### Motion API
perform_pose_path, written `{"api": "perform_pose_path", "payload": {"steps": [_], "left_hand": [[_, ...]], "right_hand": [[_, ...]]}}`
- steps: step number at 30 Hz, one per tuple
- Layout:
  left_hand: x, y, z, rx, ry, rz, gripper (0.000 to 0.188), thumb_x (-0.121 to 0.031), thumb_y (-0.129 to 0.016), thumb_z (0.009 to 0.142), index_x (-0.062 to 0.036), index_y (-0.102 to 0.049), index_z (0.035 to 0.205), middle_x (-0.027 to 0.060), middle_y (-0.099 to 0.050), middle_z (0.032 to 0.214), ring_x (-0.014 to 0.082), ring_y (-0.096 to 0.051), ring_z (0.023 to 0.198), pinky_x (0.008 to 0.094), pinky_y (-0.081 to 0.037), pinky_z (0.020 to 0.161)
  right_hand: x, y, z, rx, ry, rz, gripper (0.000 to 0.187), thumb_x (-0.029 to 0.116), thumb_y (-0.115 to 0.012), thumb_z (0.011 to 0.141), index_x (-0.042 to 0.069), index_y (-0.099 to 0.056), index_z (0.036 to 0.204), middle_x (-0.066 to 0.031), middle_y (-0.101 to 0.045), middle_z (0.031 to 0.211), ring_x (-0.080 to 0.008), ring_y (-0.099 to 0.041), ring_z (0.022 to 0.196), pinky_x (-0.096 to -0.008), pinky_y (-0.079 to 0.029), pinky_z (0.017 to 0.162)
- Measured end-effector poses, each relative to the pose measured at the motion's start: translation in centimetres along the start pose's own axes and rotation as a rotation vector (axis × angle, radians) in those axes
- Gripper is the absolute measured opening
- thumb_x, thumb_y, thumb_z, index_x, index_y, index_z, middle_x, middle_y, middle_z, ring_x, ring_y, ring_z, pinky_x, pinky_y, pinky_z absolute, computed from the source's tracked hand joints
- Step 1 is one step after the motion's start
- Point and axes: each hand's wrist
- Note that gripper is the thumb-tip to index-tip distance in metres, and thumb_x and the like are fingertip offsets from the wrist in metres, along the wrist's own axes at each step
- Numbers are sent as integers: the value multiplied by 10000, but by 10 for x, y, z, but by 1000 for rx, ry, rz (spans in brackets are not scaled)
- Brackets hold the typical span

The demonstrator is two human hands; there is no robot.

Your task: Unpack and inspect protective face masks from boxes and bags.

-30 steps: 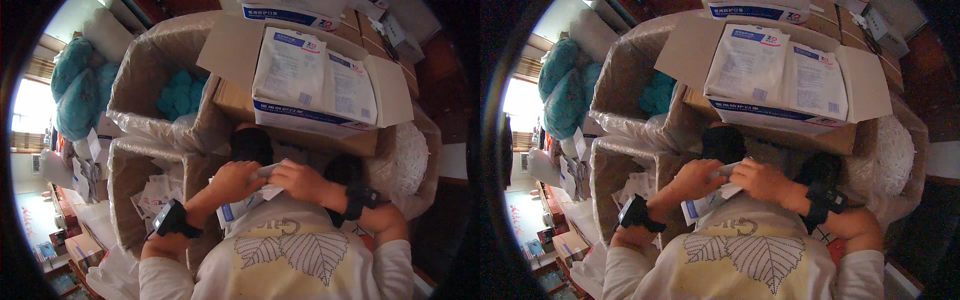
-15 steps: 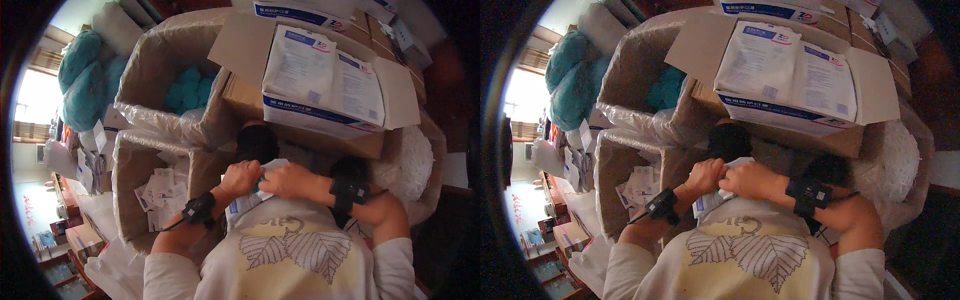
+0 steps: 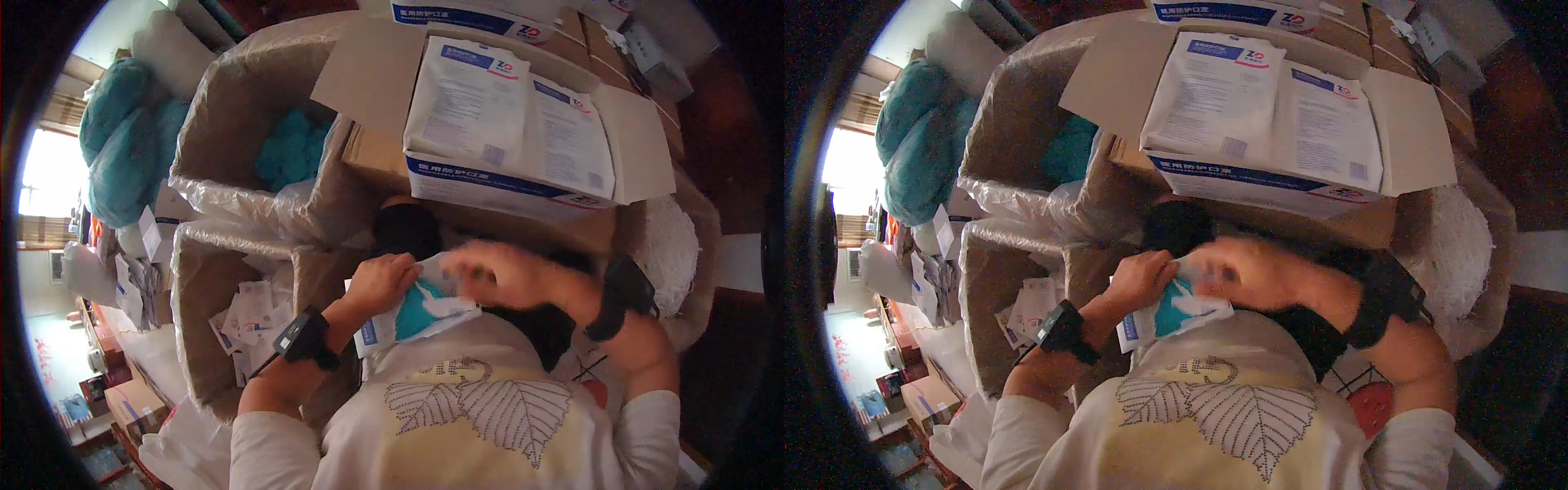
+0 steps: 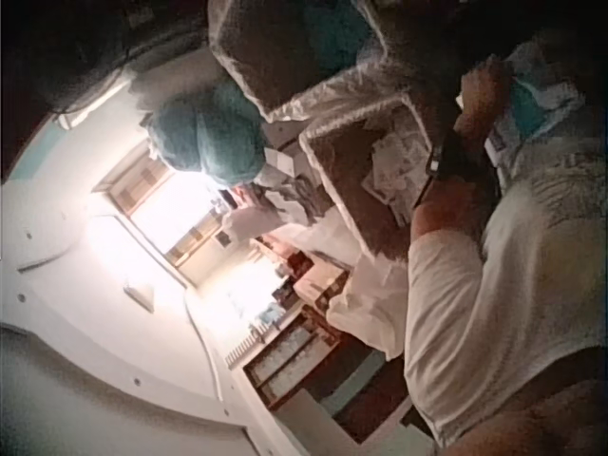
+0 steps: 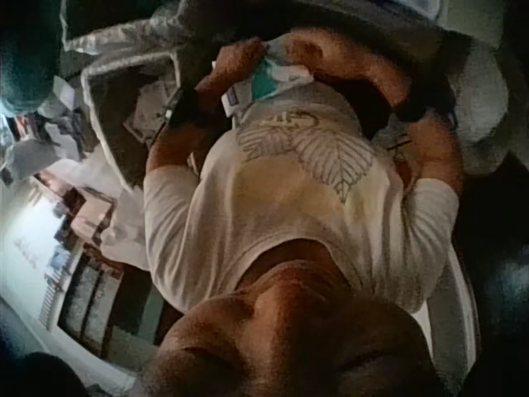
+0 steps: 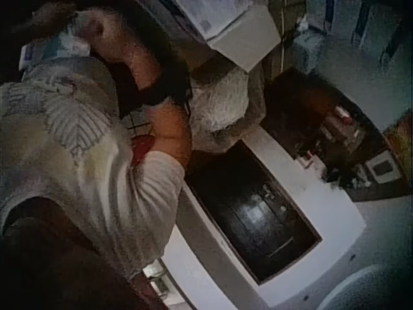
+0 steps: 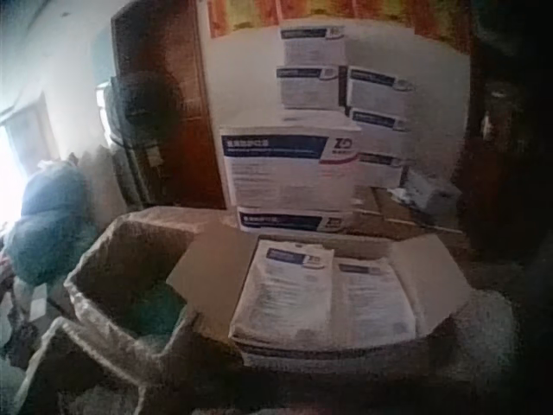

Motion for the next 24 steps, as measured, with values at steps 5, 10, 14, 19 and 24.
{"api": "perform_pose_path", "payload": {"steps": [5, 10, 14, 19, 24], "left_hand": [[-23, 23, 6, 7, -233, -5, 152, -207, -518, 818, -57, -537, 813, 139, -547, 721, 329, -550, 705, 409, -452, 614], [8, -9, -4, 14, -38, -316, 166, -211, -487, 866, -61, -532, 814, 67, -538, 696, 209, -541, 664, 333, -434, 609], [40, -32, -9, -8, 326, -743, 231, -251, -448, 901, -54, -530, 812, 80, -535, 695, 163, -511, 664, 307, -414, 629], [46, -22, -13, -159, 280, -701, 219, -232, -461, 894, -31, -524, 835, 86, -546, 720, 122, -475, 702, 287, -412, 666], [-2, 14, 3, -360, -1, -68, 71, -121, -547, 786, -57, -571, 808, 110, -569, 720, 307, -551, 694, 368, -441, 613]], "right_hand": [[-26, -4, 35, 217, -34, -422, 301, 371, -517, 825, 75, -572, 817, -138, -595, 809, -334, -573, 794, -414, -457, 695], [-33, -36, 34, 247, 215, -678, 209, 283, -502, 818, 91, -562, 761, -105, -586, 694, -288, -600, 705, -390, -490, 602], [-17, -52, 7, 92, 421, -518, 171, 261, -544, 783, 108, -547, 708, -44, -538, 640, -222, -575, 611, -346, -479, 516], [-20, -50, -35, -70, 362, -365, 130, 246, -578, 766, 126, -567, 717, -32, -524, 646, -220, -555, 602, -339, -472, 526], [-49, -34, -65, 30, 45, -481, 135, 241, -570, 784, 108, -586, 770, -63, -542, 694, -251, -564, 663, -358, -478, 591]]}}
Point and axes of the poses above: each hand's wrist, its own z-axis towards the middle knuckle, its own y-axis out of the back of the hand, x = y × z
